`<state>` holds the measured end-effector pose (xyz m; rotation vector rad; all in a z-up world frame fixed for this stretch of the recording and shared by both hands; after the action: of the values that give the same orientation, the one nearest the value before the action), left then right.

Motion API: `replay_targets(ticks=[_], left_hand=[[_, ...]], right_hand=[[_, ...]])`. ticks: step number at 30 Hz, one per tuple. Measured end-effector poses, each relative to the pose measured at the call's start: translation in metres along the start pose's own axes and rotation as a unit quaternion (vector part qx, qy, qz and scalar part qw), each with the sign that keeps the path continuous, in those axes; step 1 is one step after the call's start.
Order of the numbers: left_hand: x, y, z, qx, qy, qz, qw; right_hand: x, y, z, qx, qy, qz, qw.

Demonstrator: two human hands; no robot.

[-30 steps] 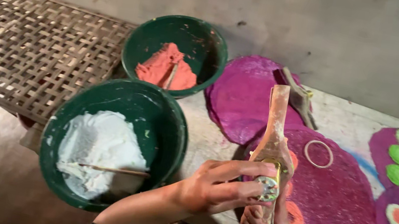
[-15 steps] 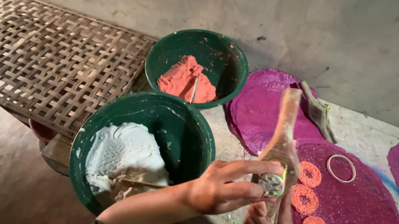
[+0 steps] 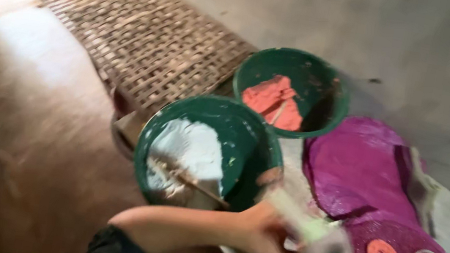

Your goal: The person uses a wooden mold and a spatula to shape colorful circular snacks from white and red paste in large green bowls, placing the finished circles onto large pink and purple trays.

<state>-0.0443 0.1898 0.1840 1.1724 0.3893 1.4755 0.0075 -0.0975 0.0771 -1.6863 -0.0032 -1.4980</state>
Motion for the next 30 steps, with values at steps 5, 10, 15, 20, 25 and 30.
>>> replay_targets(ticks=[5,10,15,20,25,30], left_hand=[[-0.044,-0.046,-0.033,0.2,-0.068,-0.236,0.949],[-0.06,-0.04,-0.036,0.228,-0.14,-0.214,0.94],[-0.026,0.017,-0.033,0.164,-0.329,0.068,0.927],[-0.001,0.032,-0.033,0.222,-0.295,0.039,0.929],[0.037,0.006,-0.023,0.128,-0.229,-0.023,0.965],[0.057,-0.057,-0.033,0.423,-0.084,-0.524,0.735]], right_hand=[[0.044,-0.1,0.04,0.41,0.024,-0.179,0.894],[0.076,-0.16,0.062,0.514,-0.036,-0.189,0.836],[0.078,-0.177,0.064,0.508,-0.001,-0.163,0.846],[0.084,-0.155,0.056,0.449,0.068,-0.128,0.882],[0.103,-0.114,0.042,0.42,0.114,-0.158,0.886],[0.13,-0.08,0.046,0.415,0.164,-0.296,0.844]])
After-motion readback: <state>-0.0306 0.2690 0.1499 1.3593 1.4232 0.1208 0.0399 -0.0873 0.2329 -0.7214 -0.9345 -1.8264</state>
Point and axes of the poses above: each hand's wrist, its own z-axis towards the middle knuckle, its own x-axis out of the back of the hand, y = z × x, the point moved 5 cm from there along z, towards the middle knuckle, and after that the axes turned 14 degrees about -z, right-handed, at the moved point
